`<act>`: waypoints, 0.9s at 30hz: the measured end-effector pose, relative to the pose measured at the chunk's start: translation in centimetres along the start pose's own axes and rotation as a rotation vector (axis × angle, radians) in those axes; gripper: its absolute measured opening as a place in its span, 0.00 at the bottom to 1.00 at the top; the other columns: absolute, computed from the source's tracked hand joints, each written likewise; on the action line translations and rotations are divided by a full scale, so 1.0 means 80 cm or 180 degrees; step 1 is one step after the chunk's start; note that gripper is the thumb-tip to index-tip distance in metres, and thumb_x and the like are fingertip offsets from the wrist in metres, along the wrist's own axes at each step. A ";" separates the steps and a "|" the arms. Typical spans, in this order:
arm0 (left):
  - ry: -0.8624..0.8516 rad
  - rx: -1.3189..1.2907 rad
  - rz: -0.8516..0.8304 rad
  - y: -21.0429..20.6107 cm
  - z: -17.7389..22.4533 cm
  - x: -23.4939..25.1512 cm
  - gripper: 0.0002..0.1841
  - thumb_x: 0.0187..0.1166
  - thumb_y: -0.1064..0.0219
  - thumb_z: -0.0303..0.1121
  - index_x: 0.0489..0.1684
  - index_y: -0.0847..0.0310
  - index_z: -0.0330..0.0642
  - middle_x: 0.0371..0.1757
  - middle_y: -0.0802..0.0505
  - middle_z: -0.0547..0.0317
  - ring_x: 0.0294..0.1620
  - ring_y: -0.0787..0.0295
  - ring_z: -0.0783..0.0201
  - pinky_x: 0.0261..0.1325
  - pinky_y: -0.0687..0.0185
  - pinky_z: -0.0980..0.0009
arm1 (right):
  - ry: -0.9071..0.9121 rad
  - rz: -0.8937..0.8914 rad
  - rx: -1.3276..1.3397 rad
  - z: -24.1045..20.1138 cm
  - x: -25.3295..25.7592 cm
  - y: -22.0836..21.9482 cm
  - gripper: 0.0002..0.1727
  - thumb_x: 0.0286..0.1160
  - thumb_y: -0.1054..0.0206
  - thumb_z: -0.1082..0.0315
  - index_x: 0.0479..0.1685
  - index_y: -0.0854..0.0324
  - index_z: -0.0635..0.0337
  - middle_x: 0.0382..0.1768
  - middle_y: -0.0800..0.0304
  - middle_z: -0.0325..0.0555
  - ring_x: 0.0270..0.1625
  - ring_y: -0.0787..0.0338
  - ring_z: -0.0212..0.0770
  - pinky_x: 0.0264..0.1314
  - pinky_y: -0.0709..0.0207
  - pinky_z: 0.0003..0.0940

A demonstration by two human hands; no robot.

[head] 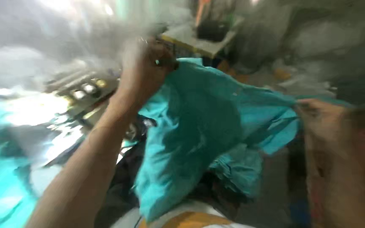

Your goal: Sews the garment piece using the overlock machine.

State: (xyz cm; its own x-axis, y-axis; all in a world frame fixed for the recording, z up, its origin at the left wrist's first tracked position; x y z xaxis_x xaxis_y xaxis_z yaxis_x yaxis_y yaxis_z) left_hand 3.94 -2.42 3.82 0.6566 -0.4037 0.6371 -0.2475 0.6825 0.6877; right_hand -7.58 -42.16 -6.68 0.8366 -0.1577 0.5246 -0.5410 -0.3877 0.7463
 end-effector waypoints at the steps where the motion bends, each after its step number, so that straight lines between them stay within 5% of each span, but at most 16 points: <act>1: -0.0081 -0.0222 -0.0033 -0.037 0.002 0.006 0.07 0.74 0.28 0.26 0.41 0.07 0.33 0.43 0.09 0.41 0.47 0.12 0.53 0.57 0.21 0.55 | -0.0011 0.0362 0.0193 0.023 -0.016 0.033 0.16 0.81 0.39 0.71 0.54 0.17 0.79 0.46 0.10 0.65 0.44 0.12 0.40 0.54 0.17 0.36; 2: -0.0065 -0.0426 -0.0059 -0.073 0.005 0.006 0.06 0.72 0.27 0.25 0.40 0.06 0.34 0.41 0.08 0.43 0.44 0.12 0.54 0.53 0.20 0.57 | 0.0020 0.0596 0.0501 0.042 -0.036 0.063 0.14 0.80 0.38 0.72 0.54 0.17 0.75 0.48 0.09 0.51 0.47 0.13 0.26 0.57 0.18 0.24; 4: 0.0082 -0.0835 -0.0190 -0.142 0.006 -0.004 0.06 0.72 0.26 0.23 0.43 0.06 0.34 0.42 0.08 0.45 0.42 0.11 0.56 0.50 0.16 0.60 | 0.0203 0.0560 0.0897 0.079 -0.079 0.100 0.09 0.83 0.37 0.69 0.55 0.16 0.55 0.52 0.10 0.25 0.55 0.14 0.16 0.62 0.19 0.18; 6: 0.0183 -0.1210 -0.0340 -0.210 0.001 -0.028 0.08 0.72 0.28 0.18 0.45 0.08 0.32 0.47 0.08 0.41 0.45 0.09 0.51 0.52 0.13 0.55 | 0.0436 0.0118 0.0794 0.098 -0.111 0.101 0.10 0.85 0.38 0.65 0.55 0.14 0.46 0.54 0.12 0.18 0.60 0.18 0.13 0.66 0.24 0.14; 9: 0.0507 -0.1445 -0.0747 -0.323 -0.020 -0.084 0.10 0.75 0.35 0.17 0.50 0.12 0.27 0.54 0.08 0.37 0.54 0.08 0.46 0.61 0.13 0.51 | 0.0067 -0.0321 0.0680 0.129 -0.165 0.044 0.09 0.77 0.37 0.70 0.40 0.11 0.61 0.44 0.09 0.36 0.53 0.14 0.18 0.62 0.21 0.15; 12: 0.0732 -0.1301 -0.2013 -0.425 -0.048 -0.167 0.14 0.82 0.42 0.20 0.59 0.17 0.22 0.79 0.21 0.31 0.77 0.20 0.38 0.80 0.27 0.49 | -0.1120 -0.1291 0.0538 0.157 -0.246 -0.060 0.09 0.70 0.37 0.85 0.40 0.10 0.78 0.44 0.09 0.65 0.49 0.09 0.52 0.59 0.16 0.46; 14: 0.0867 -0.0839 -0.3056 -0.466 -0.066 -0.224 0.15 0.85 0.43 0.21 0.63 0.17 0.25 0.91 0.37 0.33 0.89 0.37 0.36 0.88 0.38 0.47 | -0.1701 -0.2146 0.0528 0.176 -0.318 -0.140 0.11 0.72 0.36 0.85 0.45 0.09 0.74 0.49 0.09 0.66 0.55 0.10 0.59 0.65 0.18 0.53; 16: 0.0975 -0.0405 -0.3725 -0.488 -0.082 -0.269 0.18 0.79 0.38 0.18 0.67 0.19 0.24 0.94 0.46 0.33 0.92 0.50 0.30 0.90 0.47 0.40 | -0.1660 -0.2881 0.0470 0.192 -0.389 -0.212 0.10 0.73 0.32 0.79 0.46 0.07 0.69 0.50 0.08 0.67 0.58 0.10 0.64 0.68 0.20 0.58; 20: 0.1191 0.0004 -0.4331 -0.475 -0.092 -0.305 0.28 0.80 0.34 0.24 0.81 0.32 0.26 0.95 0.51 0.34 0.94 0.53 0.33 0.91 0.47 0.43 | -0.2110 -0.5165 -0.0028 0.164 -0.422 -0.258 0.19 0.83 0.33 0.62 0.58 0.14 0.73 0.61 0.13 0.71 0.69 0.16 0.66 0.77 0.30 0.63; 22: 0.1309 0.0046 -0.4410 -0.450 -0.088 -0.302 0.26 0.80 0.34 0.24 0.79 0.29 0.26 0.94 0.49 0.34 0.92 0.48 0.32 0.87 0.40 0.43 | -0.2273 -0.5115 0.0151 0.145 -0.381 -0.255 0.20 0.85 0.35 0.61 0.54 0.13 0.74 0.52 0.10 0.69 0.55 0.10 0.62 0.67 0.22 0.60; 24: 0.1447 -0.0107 -0.4301 -0.419 -0.081 -0.298 0.26 0.79 0.35 0.22 0.78 0.28 0.27 0.93 0.45 0.33 0.88 0.39 0.32 0.84 0.35 0.42 | -0.2373 -0.4200 0.0604 0.131 -0.321 -0.257 0.18 0.86 0.36 0.63 0.50 0.12 0.74 0.44 0.09 0.65 0.46 0.09 0.54 0.59 0.19 0.53; 25: 0.1517 -0.0234 -0.4158 -0.399 -0.079 -0.300 0.26 0.79 0.35 0.22 0.79 0.28 0.27 0.91 0.39 0.31 0.86 0.34 0.32 0.83 0.33 0.42 | -0.2356 -0.3565 0.0797 0.126 -0.294 -0.267 0.16 0.85 0.36 0.65 0.50 0.13 0.74 0.45 0.09 0.65 0.47 0.09 0.54 0.60 0.19 0.53; 27: 0.1719 -0.0534 -0.3893 -0.354 -0.079 -0.325 0.24 0.81 0.36 0.24 0.78 0.26 0.29 0.87 0.33 0.31 0.83 0.30 0.35 0.83 0.32 0.44 | -0.2072 -0.3029 0.1020 0.106 -0.263 -0.307 0.19 0.86 0.38 0.68 0.68 0.21 0.72 0.61 0.14 0.69 0.62 0.13 0.60 0.69 0.22 0.54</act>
State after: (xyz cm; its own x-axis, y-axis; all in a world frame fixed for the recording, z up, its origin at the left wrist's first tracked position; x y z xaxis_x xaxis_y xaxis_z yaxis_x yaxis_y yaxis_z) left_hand -1.58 -7.42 -34.42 0.5978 -0.5405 -0.5921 0.7583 0.1414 0.6364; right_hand -11.16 -37.07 -39.49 0.8262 -0.0792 -0.5578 0.2874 -0.7924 0.5381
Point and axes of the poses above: each hand's wrist, its own x-axis towards the middle knuckle, its own y-axis out of the back of the hand, z = x × y, the point moved 6 cm from there along x, towards the middle knuckle
